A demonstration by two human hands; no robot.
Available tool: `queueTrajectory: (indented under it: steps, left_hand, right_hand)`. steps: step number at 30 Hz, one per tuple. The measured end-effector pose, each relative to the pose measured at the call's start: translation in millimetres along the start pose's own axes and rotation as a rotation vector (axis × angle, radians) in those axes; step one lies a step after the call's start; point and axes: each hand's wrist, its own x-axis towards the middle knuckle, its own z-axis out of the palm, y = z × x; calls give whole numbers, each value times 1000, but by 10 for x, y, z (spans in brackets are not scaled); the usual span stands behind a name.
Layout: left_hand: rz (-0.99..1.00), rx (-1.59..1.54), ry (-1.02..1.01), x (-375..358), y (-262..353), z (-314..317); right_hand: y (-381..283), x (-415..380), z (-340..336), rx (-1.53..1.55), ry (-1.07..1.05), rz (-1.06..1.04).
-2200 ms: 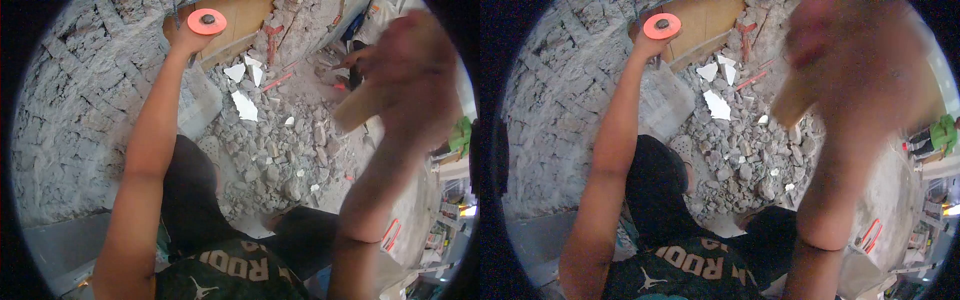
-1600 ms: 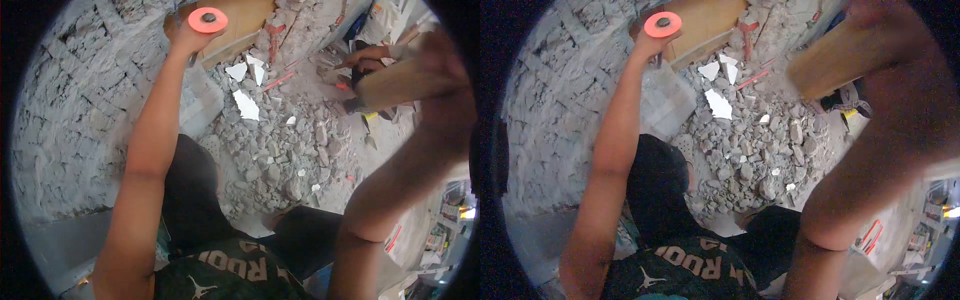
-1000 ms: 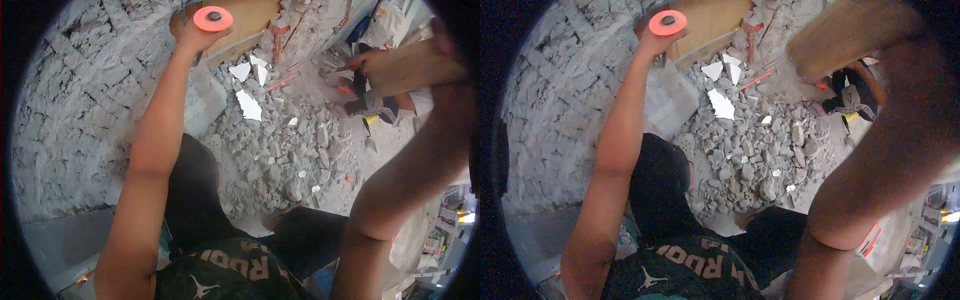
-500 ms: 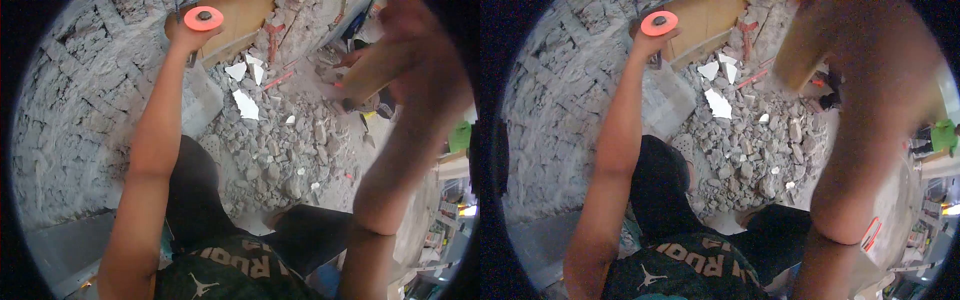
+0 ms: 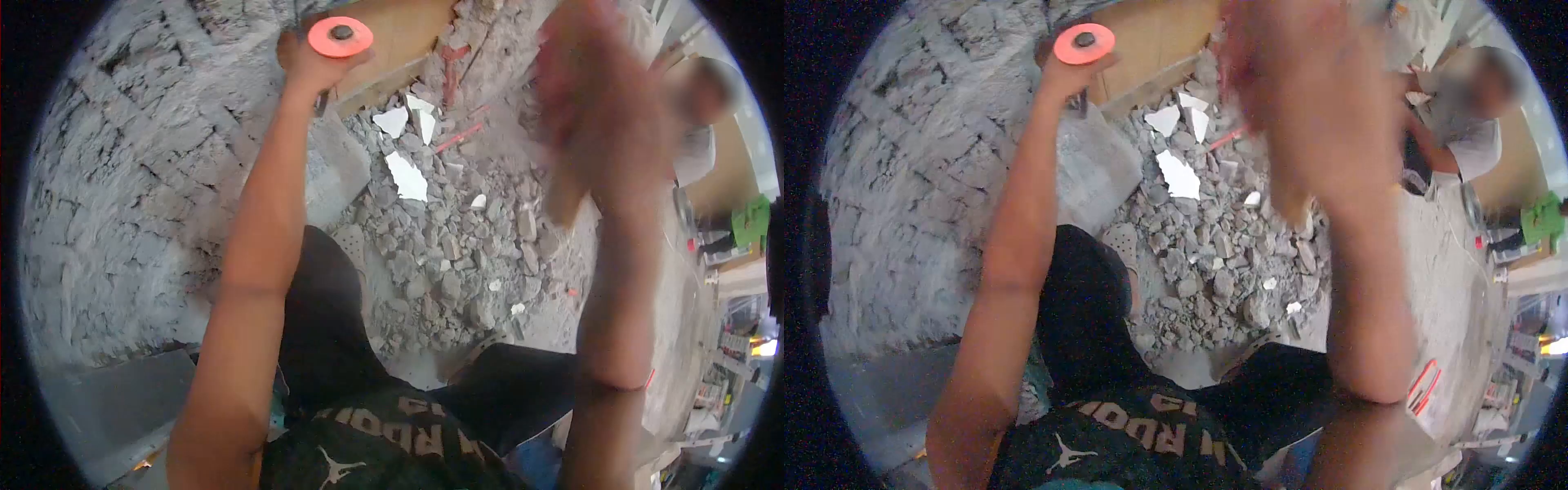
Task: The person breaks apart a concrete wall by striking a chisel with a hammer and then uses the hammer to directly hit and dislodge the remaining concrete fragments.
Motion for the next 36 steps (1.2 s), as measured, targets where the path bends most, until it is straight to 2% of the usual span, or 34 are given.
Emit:
queueTrajectory:
  steps: [2,3,5,9,10,11,12,13,14,15,16,17,19,20,23,25,26,27,28,29,30,32,34,35,36]
  left_hand:
    - [-23,-144,-96,49,76,-92]
    - [-32,-145,-101,58,110,-109]
    - [11,-194,-74,19,141,-129]
    - [112,-20,-12,40,-404,250]
    - [126,-16,-26,2,-356,186]
    - [147,-216,-57,-21,-254,80]
    - [171,-429,-73,74,-142,60]
    - [164,-437,-60,89,-110,52]
    - [38,-419,-80,-21,-78,57]
    - [-63,-393,-72,28,-26,17]
    - [-58,-164,-107,62,55,-79]
    - [-58,-166,-109,75,38,-63]
    - [-23,-218,-78,58,-34,-25]
    - [-33,-222,-76,34,-39,16]
    - [-115,-358,-13,10,-125,69]
    - [111,-164,89,39,-307,239]
    - [114,-164,83,12,-239,209]
    - [32,-325,67,-39,-99,146]
    - [-44,-487,50,-35,17,110]
    - [-31,-490,52,27,16,86]
    - [4,-473,27,99,-30,71]
    - [21,-450,-20,-2,-4,-6]
    - [-92,-188,-133,-7,197,-182]
    - [-91,-186,-130,-5,173,-158]
    - [-62,-179,-92,-16,111,-105]
  right_hand:
    - [144,106,-376,-584,453,-238]
    - [208,145,-285,-585,442,-238]
    - [488,272,193,-442,438,-442]
    - [818,381,1054,-140,470,-814]
    - [440,93,1136,55,100,-430]
    - [38,-183,1126,246,-257,-44]
    - [-2,-200,975,235,-233,-46]
    - [-21,-229,848,264,-234,13]
    - [-23,-322,738,307,-249,110]
    - [82,-250,563,130,-113,-175]
    - [124,-129,369,-52,35,-466]
    - [-233,-81,30,101,52,94]
    - [-65,109,-226,-284,281,-204]
    - [27,146,-182,-369,328,-279]
    - [122,217,50,-411,399,-404]
    - [139,386,318,-331,399,-557]
    - [157,402,579,-232,340,-667]
    - [65,289,847,-61,137,-621]
    - [57,57,1021,85,-78,-332]
    - [3,-139,1139,231,-285,-49]
    - [-29,-138,1029,219,-273,-62]
    - [-127,-167,728,359,-267,58]
    - [-80,16,311,163,-60,-287]
    - [-141,-7,-55,-448,177,-228]
    - [-66,54,-289,-490,314,-244]
